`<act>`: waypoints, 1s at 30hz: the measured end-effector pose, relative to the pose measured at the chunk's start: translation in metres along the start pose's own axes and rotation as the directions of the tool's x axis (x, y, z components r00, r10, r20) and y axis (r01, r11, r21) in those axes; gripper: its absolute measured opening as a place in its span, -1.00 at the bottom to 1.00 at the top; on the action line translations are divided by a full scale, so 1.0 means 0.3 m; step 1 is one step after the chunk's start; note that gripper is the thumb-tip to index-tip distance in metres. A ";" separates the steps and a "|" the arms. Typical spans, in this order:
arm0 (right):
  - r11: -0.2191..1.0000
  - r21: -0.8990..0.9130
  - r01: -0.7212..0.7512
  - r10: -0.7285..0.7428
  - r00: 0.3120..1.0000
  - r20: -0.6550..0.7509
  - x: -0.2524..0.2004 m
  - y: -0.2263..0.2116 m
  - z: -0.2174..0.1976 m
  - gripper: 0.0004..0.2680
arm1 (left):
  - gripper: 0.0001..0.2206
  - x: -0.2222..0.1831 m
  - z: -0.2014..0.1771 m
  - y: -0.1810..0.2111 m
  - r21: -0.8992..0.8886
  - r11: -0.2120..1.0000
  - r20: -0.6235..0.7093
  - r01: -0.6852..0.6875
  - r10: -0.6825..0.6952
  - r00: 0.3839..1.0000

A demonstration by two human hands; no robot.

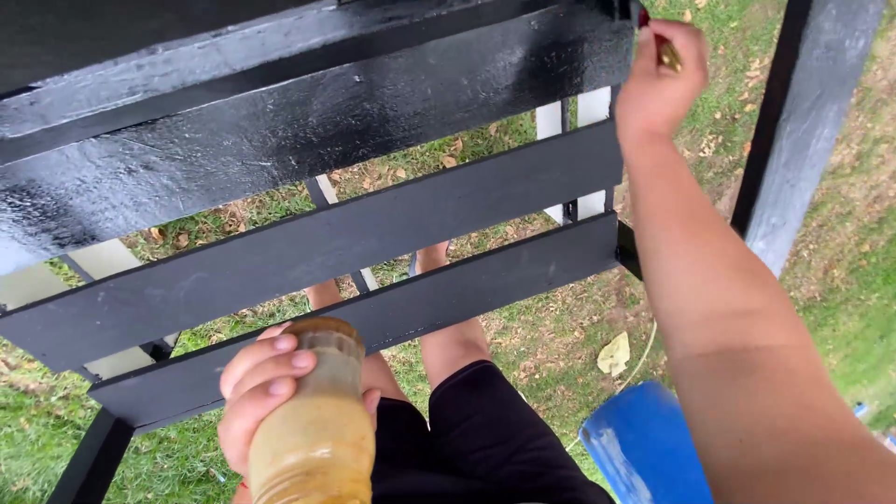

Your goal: Painting a wooden bench with black paint using a brush.

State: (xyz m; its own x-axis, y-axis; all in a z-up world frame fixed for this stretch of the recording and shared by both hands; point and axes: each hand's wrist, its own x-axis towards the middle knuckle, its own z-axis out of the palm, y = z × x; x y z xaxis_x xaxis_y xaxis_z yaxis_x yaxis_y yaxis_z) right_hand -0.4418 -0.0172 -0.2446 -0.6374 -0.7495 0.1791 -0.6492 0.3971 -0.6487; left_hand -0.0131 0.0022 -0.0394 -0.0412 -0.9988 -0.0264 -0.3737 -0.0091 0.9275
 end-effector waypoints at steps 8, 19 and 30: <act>0.889 0.368 0.274 -0.429 0.780 0.455 -0.210 -0.271 0.047 -0.91 | -0.39 0.014 -0.043 -0.066 -0.004 0.996 0.130 -0.089 0.089 0.988; 0.836 0.343 0.429 -0.548 0.605 0.578 -0.168 -0.387 0.340 -0.85 | -0.38 0.014 -0.077 -0.080 -0.001 0.993 0.095 -0.116 0.115 0.989; 0.888 0.138 0.439 -0.456 0.801 0.388 -0.148 -0.118 0.011 -0.89 | -0.46 0.015 -0.081 -0.014 0.086 0.996 0.023 0.015 -0.017 1.000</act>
State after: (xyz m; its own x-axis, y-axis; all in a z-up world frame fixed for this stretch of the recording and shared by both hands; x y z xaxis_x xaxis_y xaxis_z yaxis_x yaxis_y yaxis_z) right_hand -0.3893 0.0002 -0.2321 -0.0532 -0.9870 0.1519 -0.7986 -0.0493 -0.5998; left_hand 0.0109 -0.0036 -0.0345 -0.0559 -0.9971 -0.0511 -0.4530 -0.0203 0.8913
